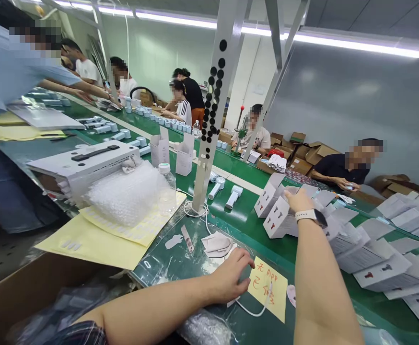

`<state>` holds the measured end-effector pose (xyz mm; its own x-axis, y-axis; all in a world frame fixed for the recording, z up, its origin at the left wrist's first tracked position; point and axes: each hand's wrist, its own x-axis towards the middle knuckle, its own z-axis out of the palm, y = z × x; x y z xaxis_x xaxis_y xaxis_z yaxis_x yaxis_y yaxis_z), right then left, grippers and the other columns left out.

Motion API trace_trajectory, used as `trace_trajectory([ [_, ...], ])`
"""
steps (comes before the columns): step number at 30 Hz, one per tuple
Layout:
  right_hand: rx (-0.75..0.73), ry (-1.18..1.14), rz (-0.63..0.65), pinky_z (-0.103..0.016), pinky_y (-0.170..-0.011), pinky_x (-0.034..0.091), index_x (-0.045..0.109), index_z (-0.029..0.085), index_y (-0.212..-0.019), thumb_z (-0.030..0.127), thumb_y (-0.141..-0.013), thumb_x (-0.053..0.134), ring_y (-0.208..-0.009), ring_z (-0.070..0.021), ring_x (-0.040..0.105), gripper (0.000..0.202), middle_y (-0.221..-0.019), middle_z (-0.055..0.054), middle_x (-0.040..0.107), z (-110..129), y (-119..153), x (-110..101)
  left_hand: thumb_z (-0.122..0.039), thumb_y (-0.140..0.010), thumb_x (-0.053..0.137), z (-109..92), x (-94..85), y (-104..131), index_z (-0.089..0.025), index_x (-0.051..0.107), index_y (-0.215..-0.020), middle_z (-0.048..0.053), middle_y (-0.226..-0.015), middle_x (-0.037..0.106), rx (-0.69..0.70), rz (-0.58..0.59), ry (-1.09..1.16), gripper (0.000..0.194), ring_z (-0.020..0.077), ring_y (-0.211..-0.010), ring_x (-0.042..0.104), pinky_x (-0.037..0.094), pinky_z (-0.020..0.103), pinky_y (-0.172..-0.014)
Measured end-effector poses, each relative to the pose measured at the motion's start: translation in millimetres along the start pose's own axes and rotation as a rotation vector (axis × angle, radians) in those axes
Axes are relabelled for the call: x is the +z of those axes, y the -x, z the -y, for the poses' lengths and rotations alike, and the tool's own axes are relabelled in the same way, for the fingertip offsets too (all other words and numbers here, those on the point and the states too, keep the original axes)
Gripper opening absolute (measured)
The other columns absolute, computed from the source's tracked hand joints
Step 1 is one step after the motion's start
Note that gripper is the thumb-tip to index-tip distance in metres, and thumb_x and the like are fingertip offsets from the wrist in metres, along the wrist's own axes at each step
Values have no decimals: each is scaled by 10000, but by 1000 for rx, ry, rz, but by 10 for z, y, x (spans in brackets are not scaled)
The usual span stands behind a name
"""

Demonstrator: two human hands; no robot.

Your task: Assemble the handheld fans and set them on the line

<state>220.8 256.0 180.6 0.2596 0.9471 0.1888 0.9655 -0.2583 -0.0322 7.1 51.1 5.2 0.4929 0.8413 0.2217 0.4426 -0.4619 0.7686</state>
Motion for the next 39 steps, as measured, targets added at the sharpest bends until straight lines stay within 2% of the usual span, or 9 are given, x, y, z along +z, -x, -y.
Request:
trace_trajectory([
  [6, -86, 45, -26, -428, -963, 544, 749, 123, -1049, 363, -1041, 594, -1058, -258, 721, 285, -1129, -147, 760, -87, -23, -217, -148, -822, 664, 32, 20, -19, -222, 585, -1156, 107, -1323, 572, 0, 0, 11, 351, 275, -1287, 517, 480, 464, -1154],
  [9, -73, 35, -60, -445, -899, 540, 769, 104, -1102, 301, -1030, 477, -1111, -356, 718, 360, -1184, -237, 752, -120, 244, -238, -137, -815, 664, 29, -15, -22, -208, 595, -1149, 116, -1319, 570, -22, -10, 35, 348, 283, -1292, 519, 466, 482, -1172],
  [12, -84, 13, -53, -447, -848, 540, 747, 148, -1187, 371, -1048, 386, -1136, -385, 709, 446, -1234, -216, 749, -247, 686, -184, -134, -821, 654, 32, -38, -23, -203, 595, -1153, 117, -1319, 562, -40, -25, 42, 344, 282, -1292, 517, 457, 482, -1180],
  [16, -141, 0, 132, -397, -697, 538, 743, 220, -952, 478, -1047, 444, -889, -318, 759, 406, -988, -133, 797, -499, 1397, 108, -139, -820, 661, 47, -10, -15, -214, 600, -1139, 103, -1316, 554, -37, -10, 48, 334, 272, -1293, 513, 452, 472, -1184],
  [19, -191, 32, 303, -367, -606, 513, 654, 220, -670, 407, -1015, 538, -714, -291, 756, 409, -776, -120, 771, -597, 1863, 494, -151, -812, 681, 52, 29, -4, -219, 605, -1119, 95, -1308, 556, -20, 19, 48, 324, 272, -1299, 514, 460, 465, -1178],
  [23, -271, 83, 374, -364, -652, 541, 683, 204, -694, 259, -970, 569, -793, -315, 802, 304, -798, -144, 786, -529, 2245, 988, -160, -821, 688, 48, 66, 7, -211, 621, -1097, 97, -1299, 560, -17, 36, 37, 288, 273, -1315, 515, 449, 451, -1192],
  [28, -327, 128, 304, -387, -673, 553, 747, 196, -882, 173, -916, 530, -875, -353, 812, 220, -864, -177, 789, -400, 2391, 1250, -149, -827, 699, 29, 72, 8, -193, 641, -1105, 109, -1311, 563, -42, 44, -1, 287, 272, -1315, 523, 441, 436, -1200],
  [35, -305, 129, 277, -297, -612, 448, 715, 146, -1036, 173, -1010, 447, -870, -289, 807, 271, -898, -170, 793, -443, 2373, 1361, -195, -878, 668, 45, 30, -17, -202, 640, -1149, 102, -1330, 574, -57, 85, -64, 272, 253, -1335, 527, 440, 407, -1203],
  [39, -336, 114, 275, -302, -603, 406, 695, 152, -1038, 149, -1038, 395, -867, -272, 801, 300, -934, -166, 802, -454, 2402, 1374, -259, -886, 688, -14, -12, 110, -186, 656, -1181, 138, -1338, 605, -32, 179, -136, 306, 318, -1307, 566, 477, 486, -1159],
])
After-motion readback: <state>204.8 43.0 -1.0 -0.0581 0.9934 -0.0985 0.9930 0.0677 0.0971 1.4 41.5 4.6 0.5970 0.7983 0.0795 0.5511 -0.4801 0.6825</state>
